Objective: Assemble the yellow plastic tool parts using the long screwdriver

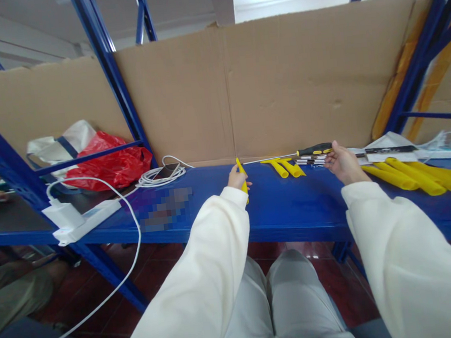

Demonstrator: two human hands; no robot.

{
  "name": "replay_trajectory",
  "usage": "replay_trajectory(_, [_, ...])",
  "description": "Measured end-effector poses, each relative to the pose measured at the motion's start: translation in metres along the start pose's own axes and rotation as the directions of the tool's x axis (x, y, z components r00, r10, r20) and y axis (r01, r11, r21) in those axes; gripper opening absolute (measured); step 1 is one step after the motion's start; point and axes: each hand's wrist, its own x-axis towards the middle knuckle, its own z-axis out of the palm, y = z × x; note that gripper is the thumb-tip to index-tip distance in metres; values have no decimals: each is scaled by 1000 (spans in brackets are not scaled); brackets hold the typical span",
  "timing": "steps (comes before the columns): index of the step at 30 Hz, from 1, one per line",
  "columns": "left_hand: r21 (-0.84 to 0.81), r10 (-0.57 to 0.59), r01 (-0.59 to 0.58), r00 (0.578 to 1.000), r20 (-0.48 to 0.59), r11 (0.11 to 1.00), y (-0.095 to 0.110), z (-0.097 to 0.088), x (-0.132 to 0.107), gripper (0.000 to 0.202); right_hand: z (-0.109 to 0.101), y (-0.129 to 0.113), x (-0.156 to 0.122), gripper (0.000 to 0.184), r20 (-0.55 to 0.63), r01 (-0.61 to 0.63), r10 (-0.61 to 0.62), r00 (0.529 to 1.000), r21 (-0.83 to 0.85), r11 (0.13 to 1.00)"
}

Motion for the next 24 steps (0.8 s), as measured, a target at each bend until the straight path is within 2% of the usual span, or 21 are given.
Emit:
replay_trajectory(5, [-16,3,-3,1000,2,1000,0,0,0,81,-1,1,4,43,-30,-39,39,999,-12,999])
replay_trajectory(13, [3,1,-1,1000,-9,1000,-1,1,3,81,1,3,3,65,-3,8,-8,1000,34,999])
replay_trajectory(21, [-23,-3,3,1000,-10,1000,-1,0,2,80,6,-2,-4,46,30,-6,5,1000,39,999])
replay_trajectory(24, [-22,-4,4,1000,-15,1000,-1,0,1,81,7,-1,-5,45,41,7,-9,999,30,1000])
